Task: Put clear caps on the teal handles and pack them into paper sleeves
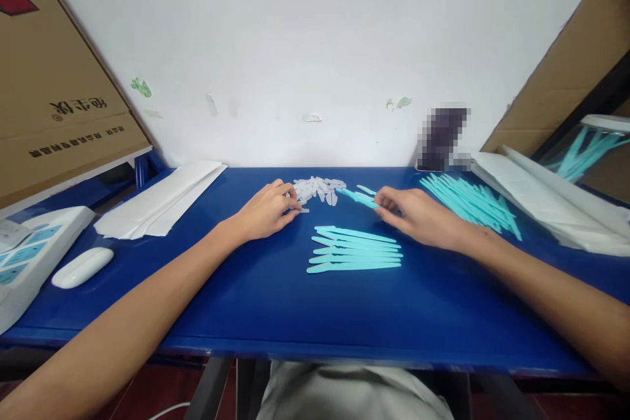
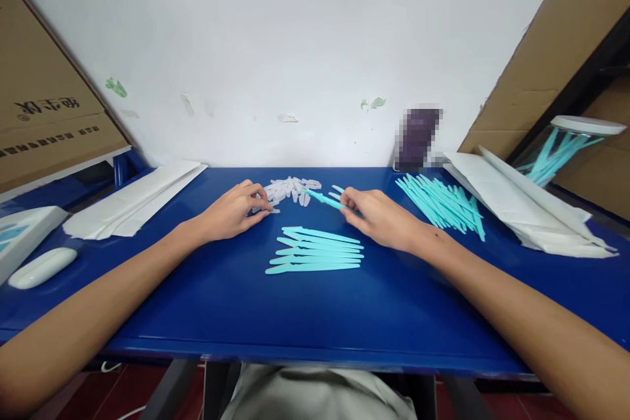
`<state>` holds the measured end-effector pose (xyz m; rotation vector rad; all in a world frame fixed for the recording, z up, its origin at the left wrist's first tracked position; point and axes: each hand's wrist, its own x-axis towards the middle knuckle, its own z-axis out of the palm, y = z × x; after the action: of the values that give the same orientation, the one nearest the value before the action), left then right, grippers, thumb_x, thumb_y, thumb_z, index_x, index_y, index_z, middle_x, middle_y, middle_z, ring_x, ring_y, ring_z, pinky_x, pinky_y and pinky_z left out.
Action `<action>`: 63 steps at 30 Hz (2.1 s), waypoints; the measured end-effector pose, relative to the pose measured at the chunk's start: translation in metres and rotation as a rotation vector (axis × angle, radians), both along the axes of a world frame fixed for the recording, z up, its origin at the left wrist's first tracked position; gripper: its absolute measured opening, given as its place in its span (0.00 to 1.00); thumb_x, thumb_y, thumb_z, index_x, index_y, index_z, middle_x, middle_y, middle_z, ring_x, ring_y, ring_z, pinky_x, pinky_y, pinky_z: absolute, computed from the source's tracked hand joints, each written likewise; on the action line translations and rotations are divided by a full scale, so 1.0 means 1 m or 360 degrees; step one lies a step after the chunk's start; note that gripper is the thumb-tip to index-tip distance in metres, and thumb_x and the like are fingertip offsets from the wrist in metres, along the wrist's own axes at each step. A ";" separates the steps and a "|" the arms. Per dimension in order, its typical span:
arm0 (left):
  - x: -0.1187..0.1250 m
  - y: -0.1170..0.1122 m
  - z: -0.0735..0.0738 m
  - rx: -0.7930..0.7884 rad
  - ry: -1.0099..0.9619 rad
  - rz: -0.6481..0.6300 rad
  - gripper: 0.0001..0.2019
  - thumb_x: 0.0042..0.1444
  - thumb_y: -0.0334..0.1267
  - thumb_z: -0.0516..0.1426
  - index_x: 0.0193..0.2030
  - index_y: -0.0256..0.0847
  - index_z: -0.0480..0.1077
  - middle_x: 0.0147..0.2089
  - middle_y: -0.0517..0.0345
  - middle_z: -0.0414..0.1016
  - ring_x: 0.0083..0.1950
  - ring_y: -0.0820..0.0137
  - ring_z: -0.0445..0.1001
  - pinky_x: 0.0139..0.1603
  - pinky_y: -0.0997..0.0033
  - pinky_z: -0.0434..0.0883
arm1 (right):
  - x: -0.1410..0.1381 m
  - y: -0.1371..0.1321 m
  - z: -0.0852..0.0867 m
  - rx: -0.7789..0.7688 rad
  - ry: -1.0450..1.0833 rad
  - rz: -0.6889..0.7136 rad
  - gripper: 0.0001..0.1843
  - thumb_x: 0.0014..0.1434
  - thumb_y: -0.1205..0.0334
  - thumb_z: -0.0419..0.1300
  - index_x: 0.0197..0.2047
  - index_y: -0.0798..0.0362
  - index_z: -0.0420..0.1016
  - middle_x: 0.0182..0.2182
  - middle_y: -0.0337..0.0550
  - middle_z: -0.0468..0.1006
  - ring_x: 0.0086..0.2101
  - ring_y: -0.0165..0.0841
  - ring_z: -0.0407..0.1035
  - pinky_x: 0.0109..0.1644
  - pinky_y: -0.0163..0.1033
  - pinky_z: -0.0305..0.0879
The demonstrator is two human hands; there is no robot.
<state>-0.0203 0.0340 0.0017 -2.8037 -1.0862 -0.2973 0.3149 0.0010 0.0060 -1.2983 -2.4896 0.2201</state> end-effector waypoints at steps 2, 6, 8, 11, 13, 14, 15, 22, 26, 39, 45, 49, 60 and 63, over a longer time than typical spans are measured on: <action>-0.001 -0.001 0.002 -0.0005 -0.0005 -0.0008 0.13 0.66 0.37 0.54 0.47 0.41 0.80 0.50 0.47 0.74 0.48 0.60 0.68 0.50 0.60 0.66 | 0.000 0.001 -0.003 0.0043 0.0138 -0.0011 0.15 0.70 0.54 0.48 0.51 0.53 0.68 0.37 0.48 0.81 0.35 0.38 0.76 0.38 0.41 0.68; -0.002 -0.001 0.002 -0.0008 0.0000 -0.0028 0.12 0.66 0.38 0.54 0.47 0.41 0.80 0.53 0.49 0.78 0.53 0.58 0.69 0.51 0.59 0.66 | 0.000 0.002 -0.012 0.0211 0.0252 0.0013 0.19 0.71 0.60 0.45 0.60 0.53 0.65 0.46 0.52 0.79 0.43 0.40 0.77 0.46 0.46 0.71; -0.001 -0.001 0.001 -0.0010 0.0003 -0.0054 0.13 0.67 0.38 0.54 0.48 0.42 0.79 0.52 0.51 0.80 0.53 0.58 0.70 0.51 0.58 0.67 | 0.000 0.004 -0.017 0.0247 0.0256 0.0010 0.20 0.71 0.62 0.44 0.62 0.53 0.64 0.51 0.53 0.77 0.44 0.41 0.77 0.48 0.47 0.71; 0.001 -0.002 0.000 -0.0031 -0.0022 -0.0118 0.12 0.67 0.37 0.54 0.48 0.42 0.79 0.51 0.52 0.81 0.52 0.59 0.73 0.51 0.58 0.67 | 0.001 0.004 -0.020 0.0230 0.0257 0.0009 0.21 0.71 0.63 0.43 0.63 0.52 0.62 0.54 0.54 0.74 0.46 0.41 0.76 0.50 0.48 0.71; 0.003 -0.004 0.000 -0.0073 -0.0071 -0.0167 0.12 0.67 0.35 0.53 0.47 0.41 0.79 0.49 0.52 0.82 0.51 0.60 0.76 0.52 0.59 0.69 | 0.000 0.003 -0.019 0.0256 0.0251 -0.0009 0.21 0.71 0.62 0.43 0.64 0.52 0.61 0.55 0.54 0.73 0.49 0.43 0.74 0.52 0.49 0.70; 0.004 -0.004 0.000 -0.0101 -0.0101 -0.0183 0.12 0.67 0.35 0.53 0.47 0.40 0.79 0.48 0.52 0.82 0.50 0.61 0.77 0.52 0.60 0.69 | -0.001 0.003 -0.018 0.0272 0.0249 -0.0027 0.21 0.71 0.61 0.43 0.64 0.52 0.62 0.54 0.54 0.74 0.50 0.44 0.73 0.52 0.49 0.69; 0.005 -0.005 0.000 -0.0129 -0.0131 -0.0190 0.12 0.67 0.35 0.53 0.46 0.39 0.79 0.47 0.51 0.82 0.49 0.62 0.78 0.51 0.61 0.70 | -0.002 0.002 -0.016 0.0286 0.0247 -0.0048 0.21 0.72 0.59 0.43 0.64 0.52 0.62 0.53 0.54 0.75 0.50 0.45 0.72 0.52 0.50 0.69; 0.007 -0.006 -0.002 -0.0232 -0.0285 -0.0086 0.13 0.66 0.38 0.55 0.51 0.38 0.77 0.48 0.52 0.82 0.44 0.64 0.79 0.46 0.66 0.73 | -0.005 0.001 -0.007 0.0267 0.0321 -0.0095 0.19 0.71 0.55 0.45 0.56 0.51 0.71 0.46 0.51 0.79 0.45 0.45 0.74 0.46 0.47 0.69; 0.006 -0.004 -0.004 -0.0303 -0.0391 -0.0057 0.14 0.65 0.41 0.57 0.53 0.39 0.76 0.46 0.52 0.82 0.41 0.66 0.79 0.42 0.68 0.73 | -0.003 0.002 -0.010 0.0181 0.0231 -0.0114 0.20 0.72 0.53 0.43 0.56 0.52 0.68 0.39 0.49 0.79 0.38 0.43 0.74 0.40 0.44 0.67; 0.006 -0.005 -0.002 -0.0408 -0.0471 -0.0085 0.12 0.66 0.43 0.56 0.49 0.40 0.75 0.40 0.53 0.81 0.38 0.68 0.78 0.39 0.71 0.73 | 0.001 0.004 -0.011 0.0251 0.0124 -0.0097 0.20 0.71 0.59 0.41 0.56 0.57 0.67 0.41 0.54 0.77 0.40 0.43 0.72 0.43 0.45 0.65; 0.005 -0.005 -0.002 -0.0336 -0.0382 -0.0125 0.12 0.69 0.41 0.51 0.48 0.41 0.74 0.43 0.54 0.80 0.41 0.68 0.78 0.41 0.72 0.71 | 0.002 0.004 -0.013 0.0111 -0.0025 -0.0131 0.19 0.72 0.59 0.41 0.57 0.54 0.67 0.40 0.51 0.79 0.39 0.43 0.74 0.39 0.43 0.64; 0.004 -0.004 -0.003 -0.0287 -0.0345 -0.0179 0.13 0.70 0.38 0.49 0.48 0.41 0.75 0.47 0.54 0.81 0.46 0.67 0.78 0.48 0.68 0.71 | 0.004 0.002 -0.016 0.0069 -0.0175 -0.0163 0.21 0.73 0.57 0.39 0.60 0.54 0.64 0.46 0.54 0.80 0.43 0.45 0.75 0.41 0.44 0.67; 0.005 -0.004 -0.005 -0.0213 -0.0294 -0.0244 0.14 0.69 0.38 0.51 0.52 0.42 0.76 0.50 0.51 0.81 0.50 0.64 0.79 0.53 0.61 0.74 | -0.002 0.000 -0.010 0.0052 -0.0283 -0.0158 0.17 0.72 0.57 0.43 0.50 0.51 0.70 0.45 0.51 0.81 0.41 0.42 0.76 0.38 0.42 0.66; 0.004 -0.004 -0.006 -0.0220 -0.0283 -0.0251 0.13 0.69 0.37 0.51 0.51 0.42 0.76 0.50 0.52 0.81 0.51 0.64 0.79 0.54 0.62 0.73 | -0.001 0.000 -0.009 0.0087 -0.0297 -0.0150 0.16 0.73 0.58 0.41 0.47 0.51 0.67 0.41 0.50 0.81 0.38 0.41 0.76 0.36 0.41 0.64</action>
<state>-0.0159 0.0298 -0.0045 -3.0418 -0.9529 -0.5150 0.3137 0.0005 -0.0030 -1.4698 -2.5574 0.0082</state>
